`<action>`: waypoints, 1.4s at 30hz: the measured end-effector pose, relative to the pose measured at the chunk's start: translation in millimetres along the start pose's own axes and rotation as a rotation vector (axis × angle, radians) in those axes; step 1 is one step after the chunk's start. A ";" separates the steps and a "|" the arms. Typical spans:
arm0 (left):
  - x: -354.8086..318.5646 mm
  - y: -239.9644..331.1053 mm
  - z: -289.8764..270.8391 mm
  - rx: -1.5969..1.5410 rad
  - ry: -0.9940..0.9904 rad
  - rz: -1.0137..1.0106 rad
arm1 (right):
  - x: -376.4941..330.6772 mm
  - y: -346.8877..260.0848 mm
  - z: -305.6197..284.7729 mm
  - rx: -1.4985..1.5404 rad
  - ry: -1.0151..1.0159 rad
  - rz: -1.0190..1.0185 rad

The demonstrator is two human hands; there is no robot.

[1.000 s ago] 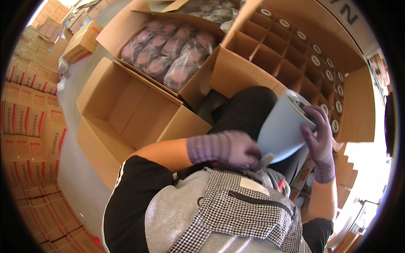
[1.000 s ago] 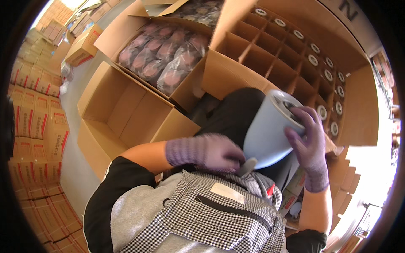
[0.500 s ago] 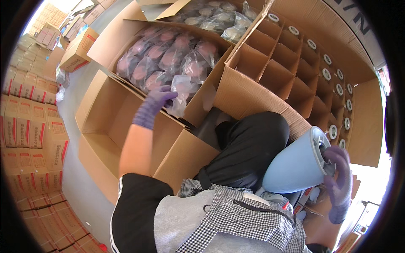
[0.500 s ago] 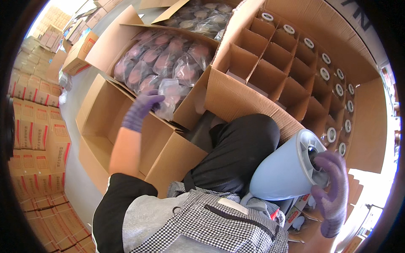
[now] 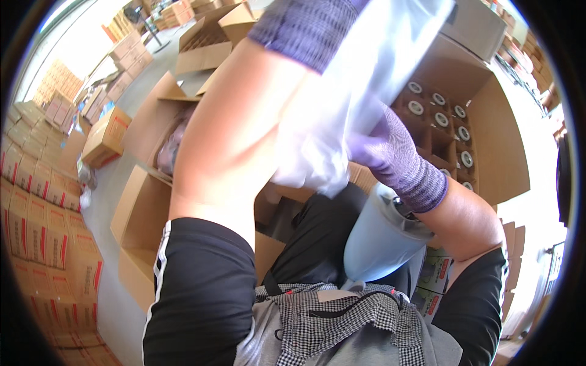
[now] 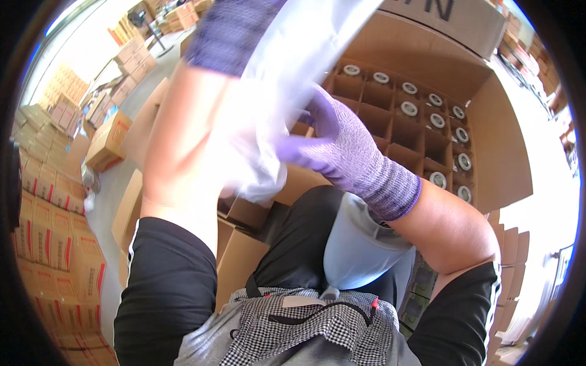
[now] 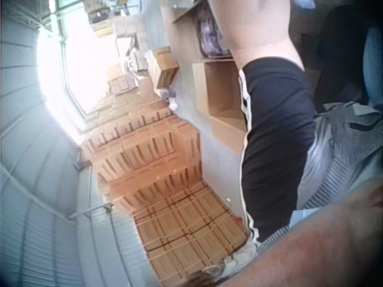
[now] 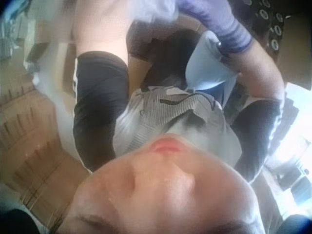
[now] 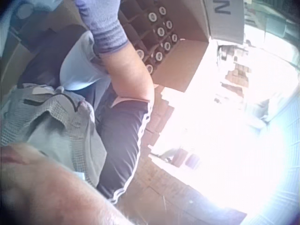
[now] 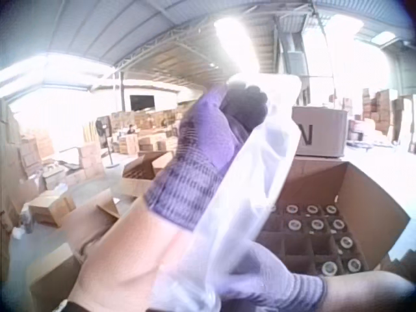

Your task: The person assembles a vacuum flask by inserting a silver glass liner into a blue plastic outer shell, secures it with a bottom cap, places it into a protective plastic bag, and then packs the completed unit into a cardboard shipping box.

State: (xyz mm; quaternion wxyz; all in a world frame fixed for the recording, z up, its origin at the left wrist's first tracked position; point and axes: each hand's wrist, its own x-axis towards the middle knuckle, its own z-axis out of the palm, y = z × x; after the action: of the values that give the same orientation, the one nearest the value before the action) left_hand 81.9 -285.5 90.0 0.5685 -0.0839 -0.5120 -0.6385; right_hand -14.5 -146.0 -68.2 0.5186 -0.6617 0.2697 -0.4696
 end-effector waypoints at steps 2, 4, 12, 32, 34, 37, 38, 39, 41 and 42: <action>33.9 -28.5 -21.3 -0.012 0.002 -0.095 | -4.7 -5.1 -19.6 0.149 0.163 0.009; 11.6 -53.7 8.9 0.121 -0.026 -0.262 | -28.1 -5.2 -67.6 0.361 0.338 -0.051; -124.4 -149.8 22.8 1.270 -0.215 0.282 | -94.7 27.3 -176.9 0.126 0.429 -0.304; -247.7 -219.1 -55.6 0.462 0.077 -0.764 | -247.8 120.4 -152.3 0.434 0.898 0.169; -289.2 -172.6 -80.2 0.070 0.279 -0.933 | -271.7 82.6 -122.4 0.438 0.713 0.321; -309.4 -100.1 -33.5 0.068 -0.099 -0.685 | -279.6 32.5 -94.1 -0.094 0.220 -0.006; -306.3 -84.4 -25.1 0.315 -0.354 -0.607 | -271.6 10.6 -90.9 -0.420 0.067 -0.038; -304.4 -70.4 -17.2 0.542 -0.587 -0.467 | -272.2 1.6 -77.0 -0.647 0.006 0.059; -325.5 -56.5 11.3 0.932 -0.776 -0.667 | -281.3 -4.4 -51.1 -0.991 -0.110 0.279; -346.0 -56.7 19.4 1.004 -0.823 -0.830 | -292.1 5.9 -41.0 -1.024 -0.181 0.290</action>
State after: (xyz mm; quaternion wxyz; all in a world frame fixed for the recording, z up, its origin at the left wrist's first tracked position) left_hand 144.1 -59.2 -171.2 0.0161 0.1523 -0.9001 -0.4079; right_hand -171.5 80.9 -172.7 0.2105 -0.8236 0.5070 -0.1429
